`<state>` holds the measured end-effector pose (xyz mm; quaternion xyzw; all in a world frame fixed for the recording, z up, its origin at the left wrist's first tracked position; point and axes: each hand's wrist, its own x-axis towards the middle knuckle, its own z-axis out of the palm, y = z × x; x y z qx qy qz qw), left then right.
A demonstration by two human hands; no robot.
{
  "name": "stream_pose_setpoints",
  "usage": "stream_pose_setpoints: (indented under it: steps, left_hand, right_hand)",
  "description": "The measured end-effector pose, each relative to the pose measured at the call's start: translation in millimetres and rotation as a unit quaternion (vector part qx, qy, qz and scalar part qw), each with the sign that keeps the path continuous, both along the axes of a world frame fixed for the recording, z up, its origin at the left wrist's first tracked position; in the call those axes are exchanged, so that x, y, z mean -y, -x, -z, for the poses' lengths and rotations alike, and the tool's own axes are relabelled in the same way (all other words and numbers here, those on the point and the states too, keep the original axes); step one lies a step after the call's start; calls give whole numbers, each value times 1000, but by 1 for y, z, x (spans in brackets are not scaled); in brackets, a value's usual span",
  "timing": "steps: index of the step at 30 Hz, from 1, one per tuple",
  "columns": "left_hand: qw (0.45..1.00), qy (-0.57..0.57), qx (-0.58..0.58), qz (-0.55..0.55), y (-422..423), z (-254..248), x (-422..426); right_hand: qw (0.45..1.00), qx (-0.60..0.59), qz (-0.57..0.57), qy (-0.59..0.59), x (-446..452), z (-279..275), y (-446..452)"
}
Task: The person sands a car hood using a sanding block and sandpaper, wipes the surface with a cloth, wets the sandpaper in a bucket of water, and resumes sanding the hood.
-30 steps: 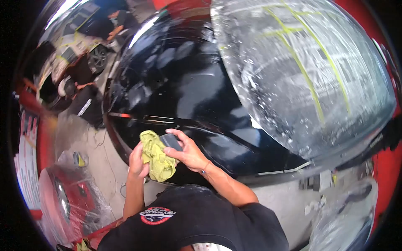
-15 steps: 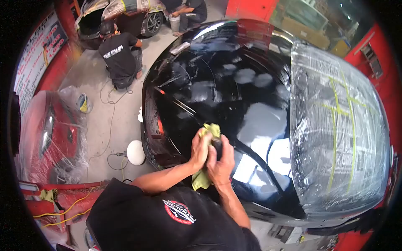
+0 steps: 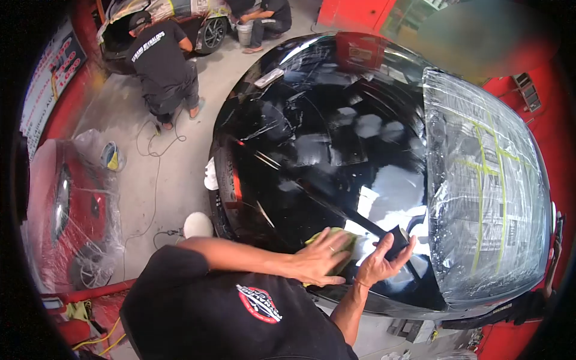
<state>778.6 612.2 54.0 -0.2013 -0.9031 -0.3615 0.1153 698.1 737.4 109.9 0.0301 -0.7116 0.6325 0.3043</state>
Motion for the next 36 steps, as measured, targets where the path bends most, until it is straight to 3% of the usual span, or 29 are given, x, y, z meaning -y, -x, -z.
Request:
stream_pose_setpoints:
  steps: [2,4,6,8,9,10,13,16,17,18,19,21,22,24,25,26,27,30,31,32,34,35,36]
  left_hand:
    - [996,56,-32,59,17,15,-1]
    - [991,68,-113,12,38,34,-2]
    - [976,159,-130,-79,64,27,43]
    - [944,228,-146,-191,93,20,120]
    - [948,164,-95,-257,101,11,165]
    - [915,203,-93,-336,107,25,205]
    - [866,162,62,-469,132,95,336]
    - [857,57,123,-497,170,151,453]
    - [853,118,136,-490,195,206,505]
    - [843,156,151,-493,210,199,518]
    - [841,136,162,-498,228,197,519]
    - [862,166,125,-463,248,154,482]
    - [879,210,74,-422,252,147,455]
    - [921,260,-2,-290,232,64,349]
    - [919,243,-82,-300,240,78,316]
    - [907,228,-97,-342,248,67,280]
    - [920,208,-110,-314,258,36,249]
    - [978,108,-24,-178,282,-11,139]
    - [990,46,-71,-114,286,-9,103]
    - [936,260,-233,-42,289,-5,65]
    - [951,207,-225,41,272,-9,-7]
    - [952,229,-160,126,264,-16,-36]
    - [976,146,-139,87,254,-1,-71]
  right_hand:
    - [995,64,70,-6,-12,23,-10]
    - [994,25,85,-59,-29,42,-22]
    - [953,11,212,-217,-45,48,-38]
    - [868,-35,317,-380,-71,55,-52]
    - [839,-43,339,-424,-85,63,-61]
    - [806,-55,359,-467,-101,70,-65]
    - [786,-17,312,-533,-118,92,-81]
    - [787,58,326,-520,-109,103,-78]
    - [773,-29,319,-548,-99,89,-71]
    - [750,-111,314,-572,-92,81,-66]
    - [748,-103,322,-571,-96,90,-65]
    - [853,-54,203,-477,-109,103,-76]
    - [803,-41,226,-549,-114,101,-77]
    - [806,18,211,-552,-98,80,-77]
    - [805,36,223,-548,-98,85,-79]
    - [827,33,215,-519,-104,93,-79]
    - [847,24,204,-490,-110,99,-78]
    - [831,-20,211,-515,-117,104,-76]
    - [826,-32,207,-524,-120,107,-76]
    - [826,-35,208,-523,-118,104,-74]
    - [832,-35,190,-519,-114,97,-73]
    - [834,-36,188,-517,-114,96,-73]
    - [833,-41,193,-517,-114,94,-72]
